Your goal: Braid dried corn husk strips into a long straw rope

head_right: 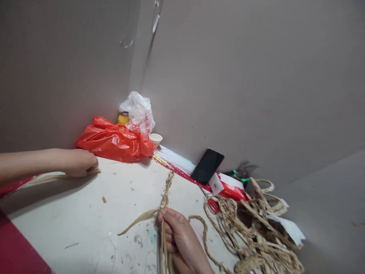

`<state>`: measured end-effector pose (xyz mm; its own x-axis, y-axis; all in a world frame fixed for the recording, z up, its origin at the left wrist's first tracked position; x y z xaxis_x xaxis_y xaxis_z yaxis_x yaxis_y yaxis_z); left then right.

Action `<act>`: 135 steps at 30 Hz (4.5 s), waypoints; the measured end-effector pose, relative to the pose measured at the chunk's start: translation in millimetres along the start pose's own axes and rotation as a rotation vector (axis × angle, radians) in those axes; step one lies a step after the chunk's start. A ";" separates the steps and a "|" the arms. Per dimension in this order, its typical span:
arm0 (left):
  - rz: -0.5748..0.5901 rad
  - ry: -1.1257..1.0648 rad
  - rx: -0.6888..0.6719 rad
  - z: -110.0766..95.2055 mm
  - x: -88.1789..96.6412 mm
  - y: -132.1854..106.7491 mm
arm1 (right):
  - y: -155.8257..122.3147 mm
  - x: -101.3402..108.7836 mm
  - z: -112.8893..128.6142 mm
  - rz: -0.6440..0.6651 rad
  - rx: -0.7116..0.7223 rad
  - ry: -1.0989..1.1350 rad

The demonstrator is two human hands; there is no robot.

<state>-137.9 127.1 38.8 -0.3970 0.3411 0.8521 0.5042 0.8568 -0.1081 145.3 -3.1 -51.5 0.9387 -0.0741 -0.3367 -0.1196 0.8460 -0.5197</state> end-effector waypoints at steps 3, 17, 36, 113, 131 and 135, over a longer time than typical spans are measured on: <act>0.162 -0.080 -0.038 -20.5 -6.3 3.1 | -0.4 -1.9 1.1 0.016 0.018 -0.004; 0.599 -1.252 0.048 -121.1 -139.9 43.4 | -1.8 -10.4 12.8 0.016 0.221 -0.097; 0.620 -1.365 0.049 -112.0 -141.1 33.6 | -0.6 -8.5 7.1 -0.069 0.202 -0.155; 0.150 -1.184 -0.045 -102.1 -130.4 56.8 | 4.3 -2.8 12.7 -0.110 0.330 -0.398; 0.398 -1.213 -0.163 -116.8 -148.7 41.0 | 1.5 -5.7 13.0 0.069 0.146 -0.182; 0.416 -1.236 -0.129 -115.3 -150.0 42.3 | 1.8 -5.2 12.9 0.079 0.132 -0.174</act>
<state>31.4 67.6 -34.5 -0.5972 0.7554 -0.2698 0.8004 0.5830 -0.1394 144.4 5.6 -40.5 0.9711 0.0780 -0.2257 -0.1627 0.9079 -0.3863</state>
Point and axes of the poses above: each hand's wrist, its own y-axis towards the middle knuckle, its own x-axis out of the back of the hand, z = x × y, the point moved 4 cm from there along y, towards the middle knuckle, and after that the axes turned 5 degrees about -y, right-handed, at the moved point
